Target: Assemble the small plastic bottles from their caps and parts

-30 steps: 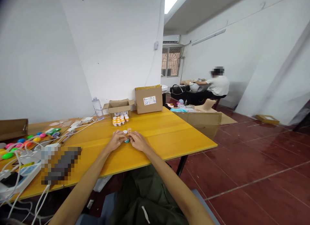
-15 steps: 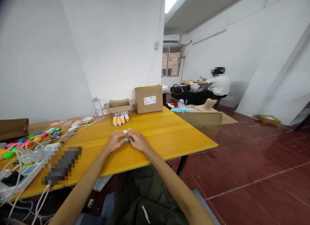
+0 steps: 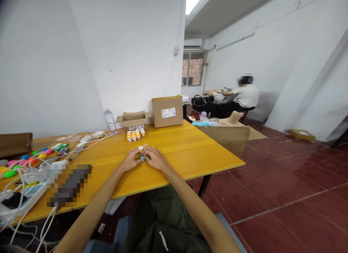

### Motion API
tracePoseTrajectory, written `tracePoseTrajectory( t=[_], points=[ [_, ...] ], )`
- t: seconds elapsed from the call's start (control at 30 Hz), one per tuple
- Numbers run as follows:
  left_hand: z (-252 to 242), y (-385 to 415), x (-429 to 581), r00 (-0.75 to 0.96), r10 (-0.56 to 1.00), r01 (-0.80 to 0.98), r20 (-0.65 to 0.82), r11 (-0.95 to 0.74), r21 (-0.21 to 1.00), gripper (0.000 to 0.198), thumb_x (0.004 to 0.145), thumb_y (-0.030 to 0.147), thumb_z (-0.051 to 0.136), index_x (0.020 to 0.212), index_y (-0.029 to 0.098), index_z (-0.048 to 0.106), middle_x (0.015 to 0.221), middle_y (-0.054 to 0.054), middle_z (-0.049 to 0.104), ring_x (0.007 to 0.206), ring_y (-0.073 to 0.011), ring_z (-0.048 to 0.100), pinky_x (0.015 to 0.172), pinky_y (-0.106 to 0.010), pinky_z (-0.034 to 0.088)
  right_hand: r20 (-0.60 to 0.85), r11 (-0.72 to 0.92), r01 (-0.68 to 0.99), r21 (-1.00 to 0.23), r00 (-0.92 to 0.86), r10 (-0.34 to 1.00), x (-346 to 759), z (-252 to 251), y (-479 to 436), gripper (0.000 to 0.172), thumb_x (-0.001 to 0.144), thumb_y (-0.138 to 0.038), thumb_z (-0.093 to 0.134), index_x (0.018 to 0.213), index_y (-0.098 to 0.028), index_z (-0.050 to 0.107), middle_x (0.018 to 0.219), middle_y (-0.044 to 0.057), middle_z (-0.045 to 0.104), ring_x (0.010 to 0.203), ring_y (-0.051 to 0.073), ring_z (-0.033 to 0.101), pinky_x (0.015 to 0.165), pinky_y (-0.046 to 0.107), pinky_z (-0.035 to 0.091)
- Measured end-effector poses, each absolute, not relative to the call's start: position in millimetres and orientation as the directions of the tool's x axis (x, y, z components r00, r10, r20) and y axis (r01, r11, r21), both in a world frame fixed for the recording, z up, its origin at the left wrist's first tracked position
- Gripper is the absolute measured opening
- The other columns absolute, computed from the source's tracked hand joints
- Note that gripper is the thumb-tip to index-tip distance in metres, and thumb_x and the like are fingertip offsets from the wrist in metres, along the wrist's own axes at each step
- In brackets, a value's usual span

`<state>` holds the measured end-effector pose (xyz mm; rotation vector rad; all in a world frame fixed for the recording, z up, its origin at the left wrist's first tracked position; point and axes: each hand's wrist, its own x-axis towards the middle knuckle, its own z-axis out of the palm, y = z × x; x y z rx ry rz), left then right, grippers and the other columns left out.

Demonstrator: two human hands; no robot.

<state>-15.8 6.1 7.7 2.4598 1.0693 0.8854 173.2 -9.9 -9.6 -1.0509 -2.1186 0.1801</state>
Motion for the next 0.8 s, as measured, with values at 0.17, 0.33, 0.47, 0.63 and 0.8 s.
tracePoseTrajectory(
  t=[0.17,0.33,0.47,0.63,0.8],
  points=[
    [5.9,9.2,-15.6,0.502,0.771,0.511,0.391,-0.63,0.585,0.016,0.076,0.023,0.072,0.092,0.021,0.068,0.097,-0.004,0.069,0.099,-0.0239,0.062,0.095,-0.041,0.047,0.579,0.648,0.624,-0.437,-0.356,0.733,173.2,-15.0,-6.1,0.009,0.084,-0.014,0.064,0.084,-0.022,0.068,0.1,0.005,0.069,0.098,0.02,0.062,0.086,0.034,0.047],
    [4.9,12.6,-16.3,0.505,0.775,0.449,0.38,-0.612,0.651,0.009,0.075,0.024,0.073,0.083,0.021,0.07,0.092,-0.003,0.072,0.095,-0.0223,0.063,0.093,-0.037,0.048,0.588,0.659,0.579,-0.48,-0.345,0.732,173.4,-18.3,-1.7,0.01,0.083,-0.013,0.064,0.081,-0.022,0.068,0.098,0.005,0.069,0.098,0.021,0.063,0.088,0.034,0.048],
    [5.7,12.9,-16.5,0.517,0.772,0.437,0.37,-0.61,0.661,0.005,0.075,0.027,0.072,0.075,0.021,0.071,0.088,-0.002,0.073,0.094,-0.0222,0.063,0.093,-0.037,0.047,0.586,0.66,0.558,-0.503,-0.341,0.735,174.1,-19.6,0.9,0.014,0.082,-0.009,0.063,0.078,-0.023,0.067,0.097,0.004,0.069,0.099,0.021,0.063,0.089,0.034,0.048],
    [7.3,12.1,-16.0,0.529,0.761,0.428,0.375,-0.621,0.657,0.008,0.076,0.029,0.073,0.073,0.022,0.072,0.089,-0.002,0.075,0.094,-0.0222,0.064,0.094,-0.037,0.047,0.591,0.666,0.542,-0.513,-0.339,0.732,174.5,-22.0,2.9,0.014,0.083,-0.01,0.062,0.078,-0.023,0.066,0.095,0.004,0.069,0.097,0.02,0.063,0.089,0.034,0.048],
    [6.8,13.1,-15.7,0.536,0.752,0.425,0.383,-0.633,0.647,0.007,0.075,0.028,0.073,0.072,0.022,0.072,0.089,-0.002,0.074,0.094,-0.0216,0.063,0.094,-0.036,0.046,0.59,0.667,0.536,-0.517,-0.342,0.732,174.5,-21.4,2.4,0.013,0.083,-0.01,0.062,0.078,-0.022,0.065,0.094,0.004,0.068,0.095,0.02,0.063,0.088,0.033,0.048]
  ],
)
